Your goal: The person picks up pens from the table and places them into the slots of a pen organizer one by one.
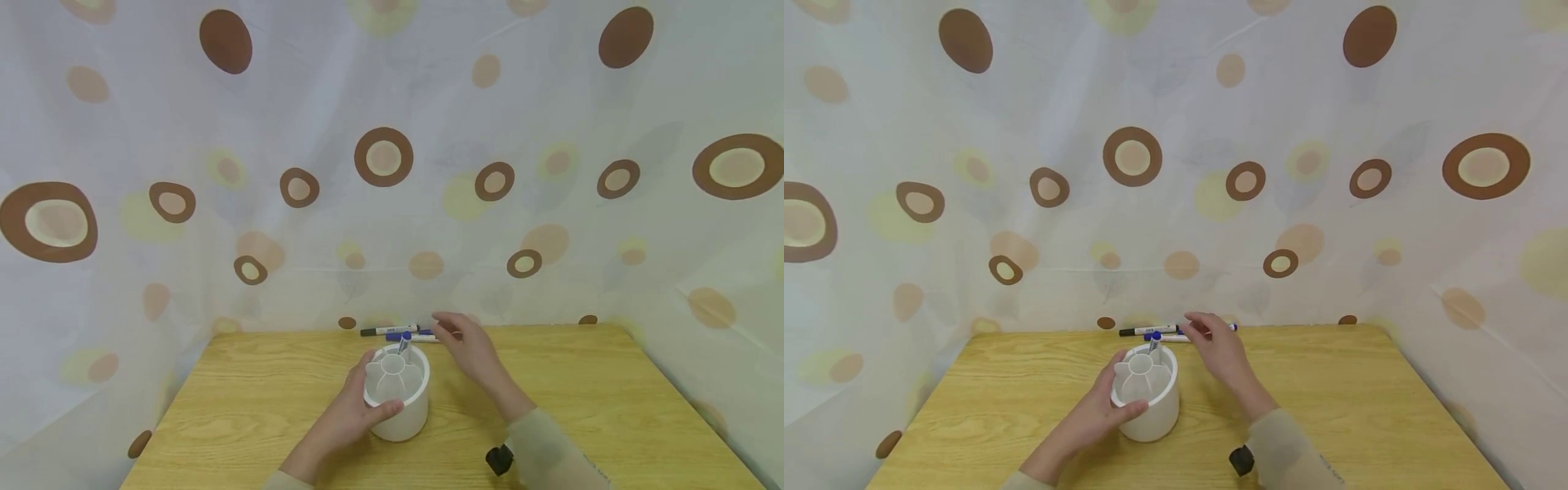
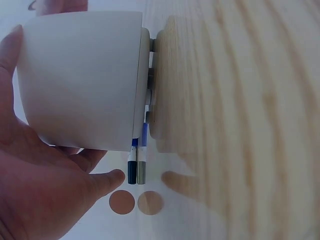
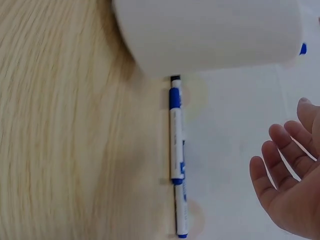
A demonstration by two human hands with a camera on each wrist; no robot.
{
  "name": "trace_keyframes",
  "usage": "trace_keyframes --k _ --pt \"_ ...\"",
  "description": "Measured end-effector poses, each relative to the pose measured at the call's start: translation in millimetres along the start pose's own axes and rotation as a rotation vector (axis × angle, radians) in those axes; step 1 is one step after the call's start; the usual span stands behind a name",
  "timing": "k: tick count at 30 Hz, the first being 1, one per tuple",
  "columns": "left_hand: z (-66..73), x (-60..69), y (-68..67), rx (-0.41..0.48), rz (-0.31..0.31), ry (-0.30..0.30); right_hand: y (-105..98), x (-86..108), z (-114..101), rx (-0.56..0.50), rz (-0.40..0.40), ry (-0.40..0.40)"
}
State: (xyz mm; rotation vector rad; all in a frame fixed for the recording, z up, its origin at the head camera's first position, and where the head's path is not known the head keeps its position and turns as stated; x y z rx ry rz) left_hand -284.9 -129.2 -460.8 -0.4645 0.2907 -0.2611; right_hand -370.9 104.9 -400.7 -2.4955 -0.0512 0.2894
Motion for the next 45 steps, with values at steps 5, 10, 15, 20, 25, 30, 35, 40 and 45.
trace_keyframes --k 5,10,15,20,25,30,35,40,45 --pt "-1.7 -1.1 0.8 -0.002 0.003 0.007 0 -6.7 17 0.022 -0.015 0.014" --pt "-2.8 -0.4 0.8 -0.001 0.005 0.002 0 -11.2 30 0.037 -0.026 0.037" --pt "-2.8 0.2 0.7 0.011 0.007 -0.004 2 -17.2 41 0.051 -0.031 0.082" --pt "-2.8 0.0 0.3 0.011 0.007 0.003 8 -25.4 50 0.078 -0.037 0.12" --pt "-1.7 0.3 0.0 0.017 0.007 0.005 13 -32.4 60 0.095 -0.056 0.15" --pt "-2.9 -0.3 -0.1 0.015 0.001 0.006 17 -34.5 69 0.088 -0.07 0.17" --pt "-3.1 -0.3 0.4 0.018 -0.003 0.014 22 -34.7 79 0.025 -0.094 0.24" --pt "-2.7 0.0 -0.3 0.023 -0.005 0.022 25 -36.3 88 -0.007 -0.107 0.292" --pt "-3.2 -0.2 -0.2 0.022 -0.006 0.017 28 -40.1 95 -0.001 -0.108 0.307"
Point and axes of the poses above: each hand's wrist, its own x-axis away from the middle knuckle, its own y-axis out of the palm, z = x × y, the point moved 7 cm from there along -x, towards the middle knuckle, and after that the axes turned 8 degrees about y, right-handed, at the moved point
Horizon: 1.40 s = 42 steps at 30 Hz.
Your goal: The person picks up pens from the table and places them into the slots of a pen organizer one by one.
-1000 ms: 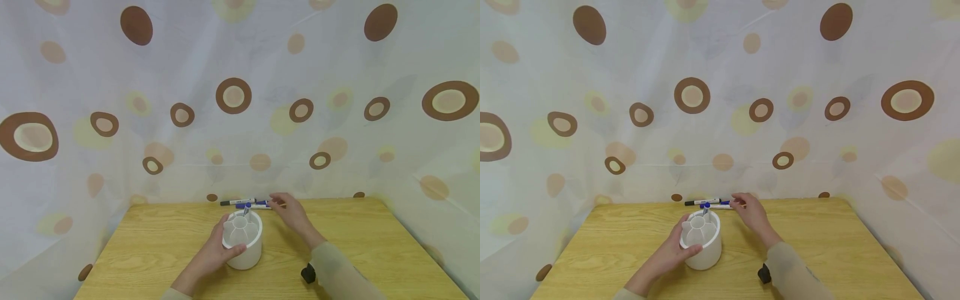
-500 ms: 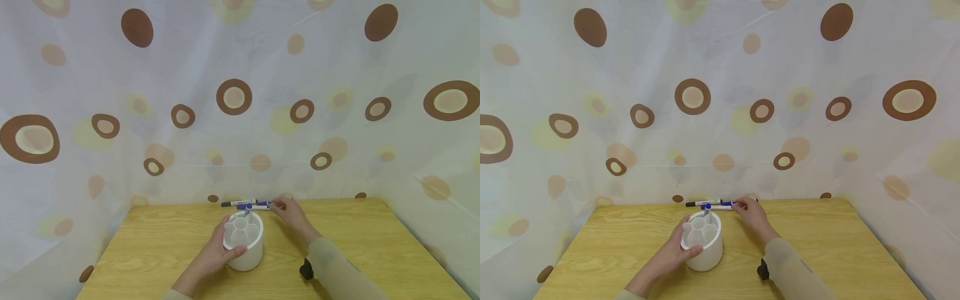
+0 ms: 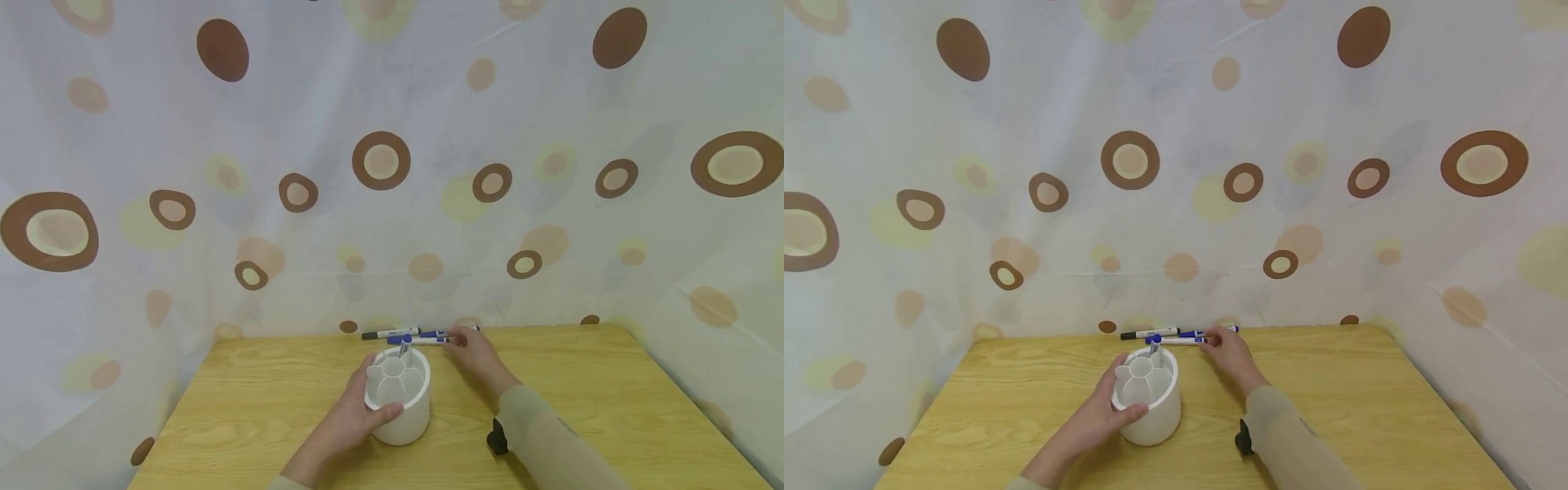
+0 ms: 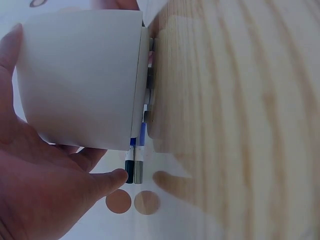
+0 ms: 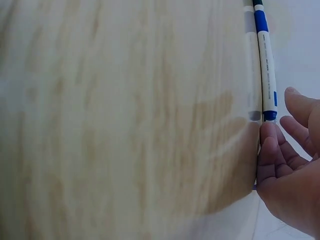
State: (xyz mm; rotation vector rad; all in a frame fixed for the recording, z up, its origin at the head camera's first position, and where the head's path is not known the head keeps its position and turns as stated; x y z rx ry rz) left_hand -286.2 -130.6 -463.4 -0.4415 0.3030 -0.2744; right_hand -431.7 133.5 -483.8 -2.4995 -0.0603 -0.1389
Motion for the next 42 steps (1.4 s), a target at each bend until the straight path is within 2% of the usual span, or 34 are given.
trace_keyframes --k 5,15,22,28,37,42 --pt "-0.4 0.6 0.8 -0.002 -0.001 -0.007 2 -5.2 4 0.015 -0.005 0.002" --pt "0.6 1.4 0.1 -0.007 0.0 -0.009 1 -5.0 -2 0.055 -0.016 -0.008" --pt "2.0 1.7 -0.1 0.0 -0.005 -0.005 1 -4.4 -6 0.112 -0.001 -0.039" --pt "1.8 1.5 -0.5 -0.003 -0.005 -0.003 1 -2.3 -8 0.119 0.005 -0.045" --pt "0.8 1.5 0.0 -0.008 -0.003 0.001 4 -6.5 -4 0.136 0.01 -0.096" --pt "1.1 1.4 0.5 -0.011 0.004 0.006 3 -2.4 -9 0.166 0.009 -0.111"
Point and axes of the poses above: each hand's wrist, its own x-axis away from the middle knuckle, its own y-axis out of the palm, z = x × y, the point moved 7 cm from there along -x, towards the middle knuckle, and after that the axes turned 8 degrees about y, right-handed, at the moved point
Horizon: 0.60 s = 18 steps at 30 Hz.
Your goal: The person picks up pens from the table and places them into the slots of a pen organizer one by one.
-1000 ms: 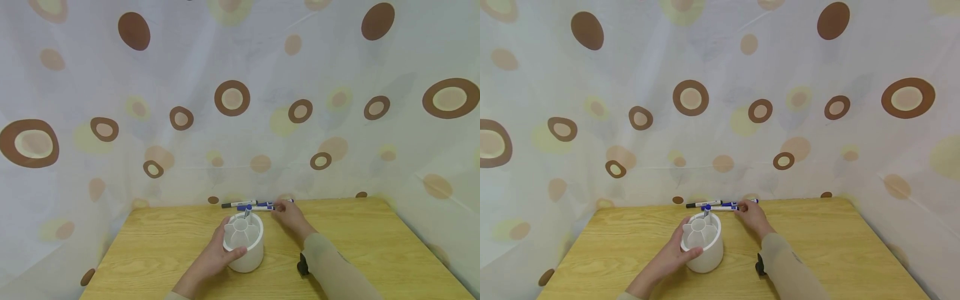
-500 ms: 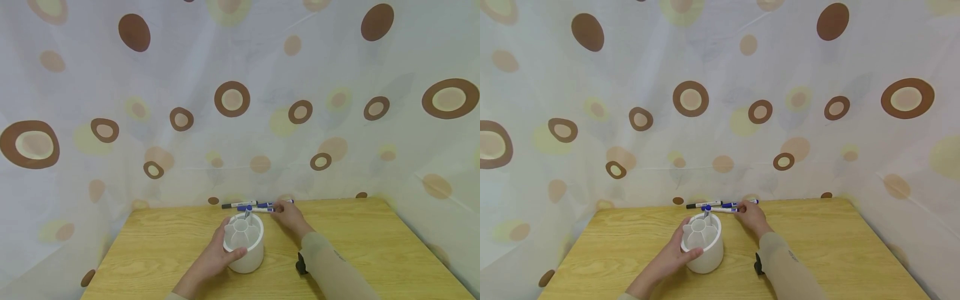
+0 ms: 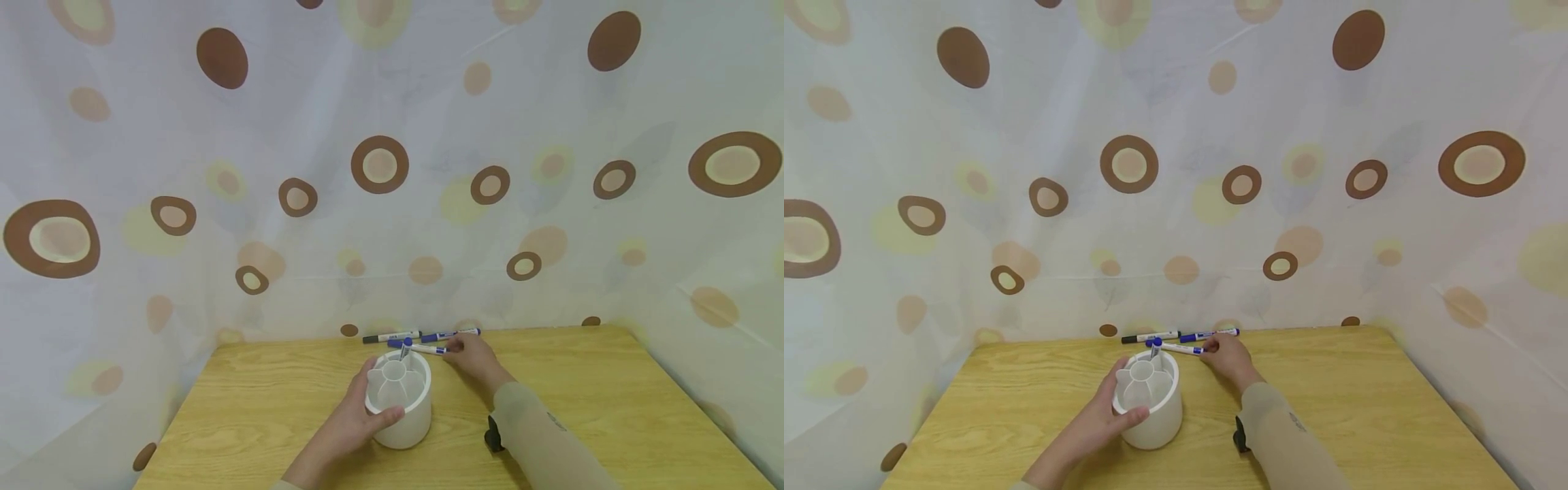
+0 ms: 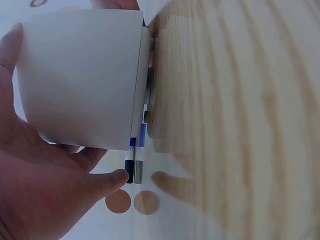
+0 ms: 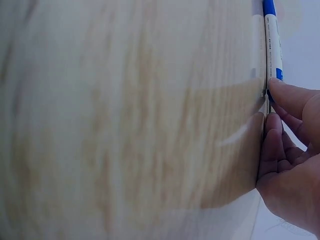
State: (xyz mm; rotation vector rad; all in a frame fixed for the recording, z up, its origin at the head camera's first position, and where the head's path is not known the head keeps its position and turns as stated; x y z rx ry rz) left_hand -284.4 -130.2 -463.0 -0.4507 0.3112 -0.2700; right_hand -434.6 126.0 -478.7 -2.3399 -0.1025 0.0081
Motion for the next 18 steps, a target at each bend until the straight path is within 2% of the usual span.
trace_keyframes --k 3,11,15,18 --pt "0.2 0.2 -0.1 0.002 0.002 0.001 0 1.2 1 -0.025 -0.013 -0.001" --pt "0.4 -0.3 -0.4 -0.004 -0.003 0.006 -2 6.5 9 -0.2 -0.076 0.05" --pt "-0.2 -0.2 -0.4 -0.009 -0.002 0.008 -4 9.8 12 -0.241 -0.085 0.061" --pt "-0.7 -0.3 -0.5 -0.014 -0.001 0.009 -6 10.9 12 -0.243 -0.059 0.051"
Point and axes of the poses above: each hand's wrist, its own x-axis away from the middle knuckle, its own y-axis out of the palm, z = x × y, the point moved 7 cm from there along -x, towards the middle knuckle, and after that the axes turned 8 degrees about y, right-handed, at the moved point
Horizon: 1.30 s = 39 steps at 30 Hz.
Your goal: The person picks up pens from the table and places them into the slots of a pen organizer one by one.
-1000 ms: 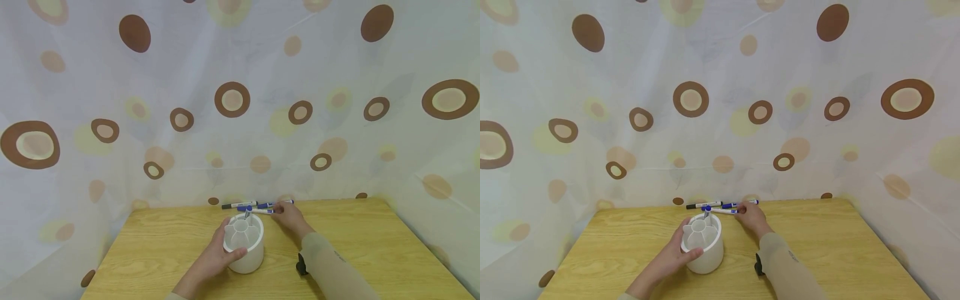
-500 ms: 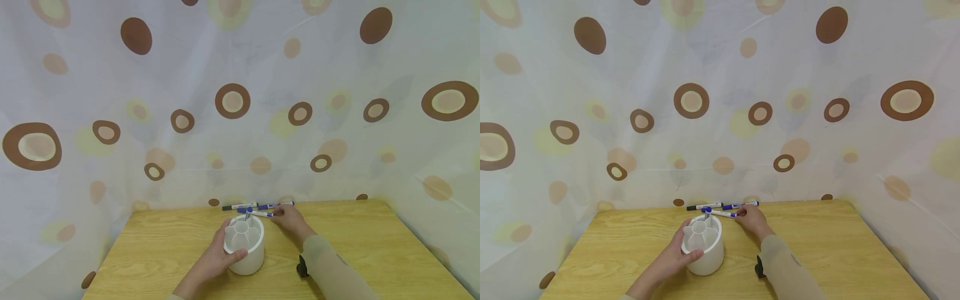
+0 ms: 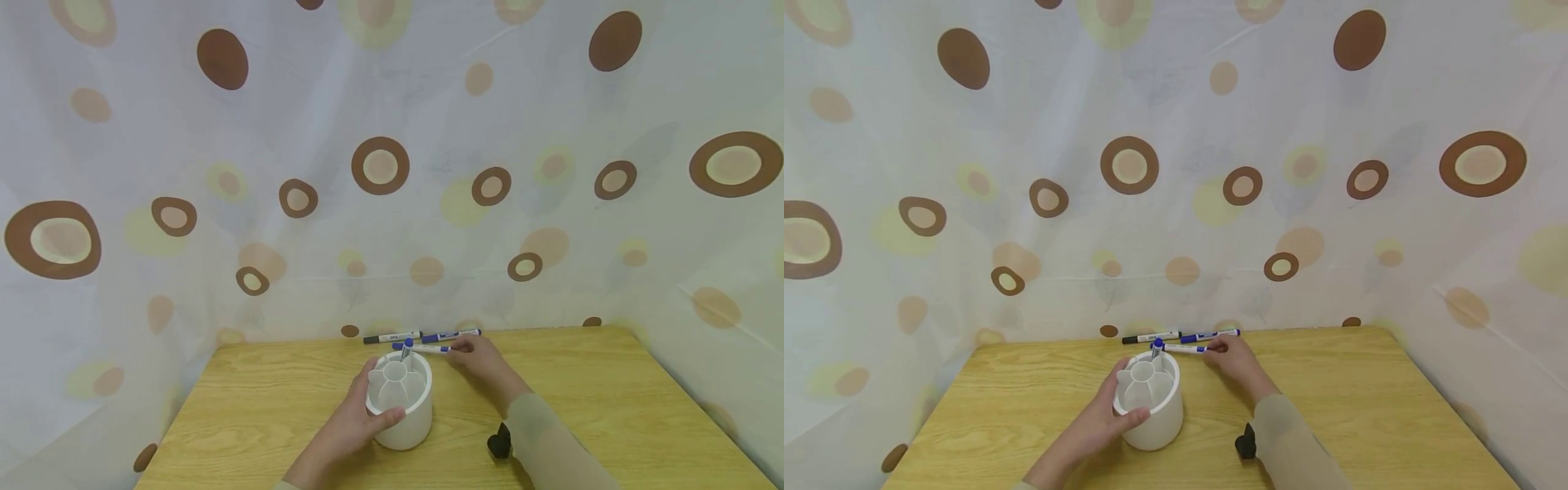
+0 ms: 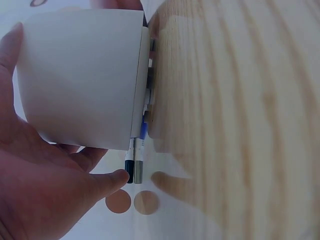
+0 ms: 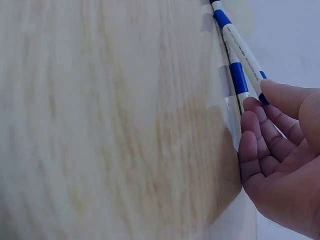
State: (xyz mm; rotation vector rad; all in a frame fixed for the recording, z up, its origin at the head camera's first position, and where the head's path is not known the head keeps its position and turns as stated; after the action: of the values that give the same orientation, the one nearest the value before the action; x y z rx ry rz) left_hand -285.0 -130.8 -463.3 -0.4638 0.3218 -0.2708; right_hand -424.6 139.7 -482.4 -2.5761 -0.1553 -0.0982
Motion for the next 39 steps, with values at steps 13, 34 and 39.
trace_keyframes --k 13,34,39 --pt "1.4 1.1 0.9 0.012 -0.001 -0.01 -7 18.2 1 -0.194 0.042 0.02" --pt "0.3 1.3 -0.3 0.028 -0.011 -0.03 -41 59.8 -28 -0.325 0.174 -0.055" --pt "-1.3 1.5 -0.2 0.023 -0.019 -0.042 -48 68.1 -39 -0.375 0.206 -0.096"
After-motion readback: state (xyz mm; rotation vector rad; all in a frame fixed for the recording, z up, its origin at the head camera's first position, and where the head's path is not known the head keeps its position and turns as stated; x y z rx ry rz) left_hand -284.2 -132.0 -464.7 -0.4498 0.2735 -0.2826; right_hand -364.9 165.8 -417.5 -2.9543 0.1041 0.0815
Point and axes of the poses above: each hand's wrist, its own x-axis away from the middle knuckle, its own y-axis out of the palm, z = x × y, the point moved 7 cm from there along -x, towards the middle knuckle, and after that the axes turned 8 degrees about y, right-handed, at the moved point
